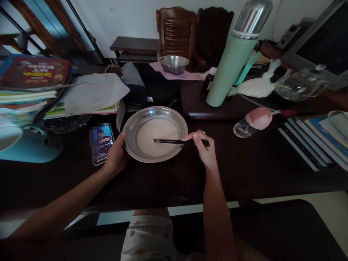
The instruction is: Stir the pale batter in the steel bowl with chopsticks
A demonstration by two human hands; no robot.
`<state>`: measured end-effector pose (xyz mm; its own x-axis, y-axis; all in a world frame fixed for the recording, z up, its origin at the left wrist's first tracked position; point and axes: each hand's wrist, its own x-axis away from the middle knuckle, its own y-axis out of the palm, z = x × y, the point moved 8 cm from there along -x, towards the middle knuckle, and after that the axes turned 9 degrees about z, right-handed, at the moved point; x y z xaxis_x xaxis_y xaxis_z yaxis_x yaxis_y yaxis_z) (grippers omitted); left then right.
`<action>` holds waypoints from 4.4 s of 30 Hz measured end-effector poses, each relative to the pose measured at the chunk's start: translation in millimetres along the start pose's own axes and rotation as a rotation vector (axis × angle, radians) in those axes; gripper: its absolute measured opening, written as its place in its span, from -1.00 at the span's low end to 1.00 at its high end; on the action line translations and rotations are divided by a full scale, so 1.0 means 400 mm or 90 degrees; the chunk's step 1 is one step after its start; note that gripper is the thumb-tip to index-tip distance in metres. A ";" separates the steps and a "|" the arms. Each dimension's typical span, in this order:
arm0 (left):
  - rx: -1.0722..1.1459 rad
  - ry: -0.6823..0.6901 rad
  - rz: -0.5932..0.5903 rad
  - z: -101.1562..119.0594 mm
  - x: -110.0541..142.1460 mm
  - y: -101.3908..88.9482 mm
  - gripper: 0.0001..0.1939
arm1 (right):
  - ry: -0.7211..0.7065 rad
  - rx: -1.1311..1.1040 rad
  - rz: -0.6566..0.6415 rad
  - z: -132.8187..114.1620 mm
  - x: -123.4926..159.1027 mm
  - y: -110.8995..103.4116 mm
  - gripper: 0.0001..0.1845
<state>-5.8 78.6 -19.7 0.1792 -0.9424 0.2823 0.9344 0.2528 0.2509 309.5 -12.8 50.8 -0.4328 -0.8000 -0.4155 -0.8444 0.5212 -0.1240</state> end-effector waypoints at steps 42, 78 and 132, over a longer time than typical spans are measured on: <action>-0.020 0.006 -0.008 -0.017 -0.023 -0.017 -0.55 | -0.055 0.007 -0.073 -0.005 0.001 0.033 -0.56; -0.028 0.017 -0.024 -0.013 -0.023 -0.017 -0.55 | -0.037 0.019 -0.099 -0.017 0.002 0.040 -0.45; -0.013 0.009 -0.018 -0.009 -0.020 -0.014 -0.62 | -0.041 0.008 -0.004 -0.007 -0.002 0.012 -0.53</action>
<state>-11.2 83.9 -26.5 0.1575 -0.9520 0.2625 0.9450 0.2225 0.2397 305.0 -10.7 53.1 -0.4062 -0.7827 -0.4715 -0.8427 0.5204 -0.1379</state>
